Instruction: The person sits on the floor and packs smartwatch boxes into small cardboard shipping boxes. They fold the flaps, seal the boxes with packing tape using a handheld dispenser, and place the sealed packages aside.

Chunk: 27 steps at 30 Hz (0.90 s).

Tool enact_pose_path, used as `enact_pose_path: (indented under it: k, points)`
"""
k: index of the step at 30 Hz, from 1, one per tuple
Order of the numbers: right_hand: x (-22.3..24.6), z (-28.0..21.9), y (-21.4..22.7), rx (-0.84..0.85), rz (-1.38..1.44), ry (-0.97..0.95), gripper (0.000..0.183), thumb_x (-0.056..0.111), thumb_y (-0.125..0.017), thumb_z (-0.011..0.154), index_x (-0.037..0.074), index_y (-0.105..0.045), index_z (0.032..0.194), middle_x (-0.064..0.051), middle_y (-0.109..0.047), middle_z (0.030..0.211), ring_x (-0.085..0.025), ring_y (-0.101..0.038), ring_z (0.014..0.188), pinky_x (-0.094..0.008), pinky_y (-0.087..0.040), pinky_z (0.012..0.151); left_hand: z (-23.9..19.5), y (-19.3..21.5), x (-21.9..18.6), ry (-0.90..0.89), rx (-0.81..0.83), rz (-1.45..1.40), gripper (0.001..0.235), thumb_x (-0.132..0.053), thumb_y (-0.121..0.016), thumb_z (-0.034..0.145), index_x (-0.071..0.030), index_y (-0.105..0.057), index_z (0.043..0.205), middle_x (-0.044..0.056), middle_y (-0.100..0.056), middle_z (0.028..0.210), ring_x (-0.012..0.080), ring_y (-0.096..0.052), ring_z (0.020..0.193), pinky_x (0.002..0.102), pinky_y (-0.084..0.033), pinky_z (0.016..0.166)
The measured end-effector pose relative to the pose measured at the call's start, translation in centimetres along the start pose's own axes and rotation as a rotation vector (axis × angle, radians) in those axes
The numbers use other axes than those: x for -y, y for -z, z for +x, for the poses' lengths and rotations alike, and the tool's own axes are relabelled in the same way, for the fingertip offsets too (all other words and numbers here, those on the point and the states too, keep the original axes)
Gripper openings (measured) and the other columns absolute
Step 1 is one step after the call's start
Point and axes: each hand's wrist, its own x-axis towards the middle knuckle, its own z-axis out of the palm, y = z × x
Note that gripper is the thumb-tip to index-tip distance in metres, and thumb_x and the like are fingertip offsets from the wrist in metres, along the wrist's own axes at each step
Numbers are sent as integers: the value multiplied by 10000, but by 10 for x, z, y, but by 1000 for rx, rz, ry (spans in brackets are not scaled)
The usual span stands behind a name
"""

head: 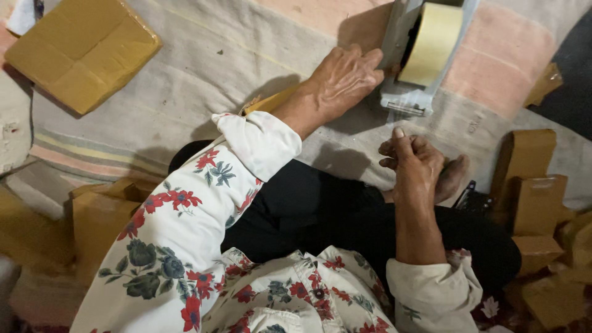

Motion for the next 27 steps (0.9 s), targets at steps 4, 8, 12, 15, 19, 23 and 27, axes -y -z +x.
enact_pose_path:
  k: [4,8,12,15,19,23,27]
  points:
    - [-16,12,10,14,-80,-43,268,272,-699,992,46,-664,853,-78,-716,785,-153,-693,664,-289,-577,592,1,-2,3,-26,109,27,82,-96,-641,899,-111,-720,888,86,-604,1026,237,-671,864,351,-584,649]
    - [-55,30,-6,34,-171,-64,242,212,-717,982,11,-699,849,-64,-664,740,-148,-584,619,-306,-483,560,-5,-9,5,-14,-139,-7,119,-171,-576,917,-190,-690,945,74,-610,1061,276,-680,911,413,-581,691]
    - [-62,36,-24,7,-359,-123,255,223,-787,914,-6,-709,833,-79,-683,724,-158,-606,611,-321,-505,541,1,10,23,-29,-108,-85,196,-88,-565,952,-184,-634,1108,94,-608,1117,295,-668,962,416,-570,755]
    - [-46,11,-20,200,-17,-162,254,230,-731,958,14,-682,834,-91,-698,751,-173,-660,638,-318,-548,563,-24,30,23,25,-74,-210,412,27,-633,932,-76,-564,1325,134,-607,1178,287,-668,976,378,-572,786]
    - [-6,-18,-34,465,227,-10,248,237,-714,990,40,-659,850,-93,-706,801,-178,-694,712,-310,-542,606,-76,67,24,55,-170,-287,452,-101,-824,821,-49,-519,1150,101,-597,1089,296,-682,989,412,-581,847]
    - [18,-51,-67,627,407,65,262,230,-671,1040,31,-663,869,-100,-688,806,-178,-661,719,-309,-537,639,-132,99,22,176,-403,-473,465,-155,-837,834,-61,-505,1147,104,-576,1158,283,-686,1014,371,-607,895]
    - [29,-76,-99,644,505,135,251,195,-665,1061,33,-634,871,-86,-646,841,-184,-628,733,-320,-523,651,-175,120,21,326,-329,-609,409,-138,-850,885,-81,-534,1139,92,-606,1144,282,-706,1006,368,-606,856]
